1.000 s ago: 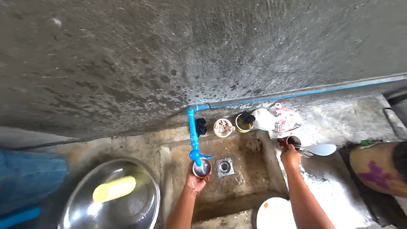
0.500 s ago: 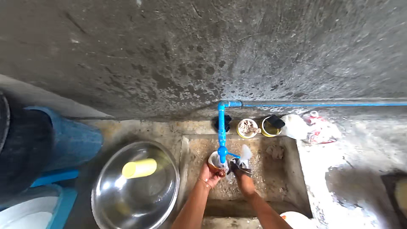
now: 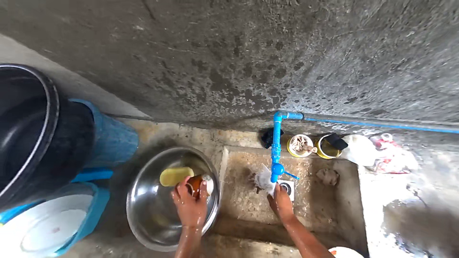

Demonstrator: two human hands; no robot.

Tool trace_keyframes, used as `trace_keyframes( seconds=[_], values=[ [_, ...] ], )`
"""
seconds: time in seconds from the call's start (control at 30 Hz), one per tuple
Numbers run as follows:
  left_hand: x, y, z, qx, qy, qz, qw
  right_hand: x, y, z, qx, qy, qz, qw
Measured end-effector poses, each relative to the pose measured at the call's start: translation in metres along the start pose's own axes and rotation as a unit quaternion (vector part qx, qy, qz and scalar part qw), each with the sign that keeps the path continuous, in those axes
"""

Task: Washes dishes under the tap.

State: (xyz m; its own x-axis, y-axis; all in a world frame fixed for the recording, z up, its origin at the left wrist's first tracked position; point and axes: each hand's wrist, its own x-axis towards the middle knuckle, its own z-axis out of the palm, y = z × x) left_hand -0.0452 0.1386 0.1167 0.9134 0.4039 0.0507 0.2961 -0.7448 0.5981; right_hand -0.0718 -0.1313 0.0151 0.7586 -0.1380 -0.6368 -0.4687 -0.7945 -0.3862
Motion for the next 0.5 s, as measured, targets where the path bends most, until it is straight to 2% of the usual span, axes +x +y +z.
trace_keyframes(
  seconds=[0.07, 0.13, 0.23, 0.3, 0.37, 0.43, 0.5],
  values=[
    [0.008, -0.023, 0.006, 0.061, -0.035, -0.051, 0.996, 0.000, -0.005, -0.015, 0.038, 0.123, -0.035, 0.991],
    [0.011, -0.043, 0.021, 0.103, -0.078, -0.082, 0.988, 0.022, -0.009, -0.022, 0.045, 0.165, -0.058, 0.984],
    [0.012, -0.061, 0.042, 0.137, -0.101, -0.092, 0.981, 0.064, -0.015, -0.014, 0.040, 0.066, -0.065, 0.995],
    [0.013, -0.058, 0.045, 0.151, -0.092, -0.085, 0.981, 0.079, -0.019, -0.008, 0.050, 0.022, -0.094, 0.994],
    [0.011, -0.037, 0.035, 0.124, -0.071, -0.042, 0.989, 0.077, -0.032, -0.013, 0.094, 0.036, -0.142, 0.985],
    [0.000, -0.008, 0.030, 0.047, -0.046, 0.065, 0.996, 0.052, -0.045, -0.026, 0.165, 0.080, -0.220, 0.958],
    [-0.012, 0.019, 0.043, -0.060, -0.068, 0.178, 0.980, 0.030, -0.050, -0.034, 0.215, 0.104, -0.270, 0.933]
  ],
)
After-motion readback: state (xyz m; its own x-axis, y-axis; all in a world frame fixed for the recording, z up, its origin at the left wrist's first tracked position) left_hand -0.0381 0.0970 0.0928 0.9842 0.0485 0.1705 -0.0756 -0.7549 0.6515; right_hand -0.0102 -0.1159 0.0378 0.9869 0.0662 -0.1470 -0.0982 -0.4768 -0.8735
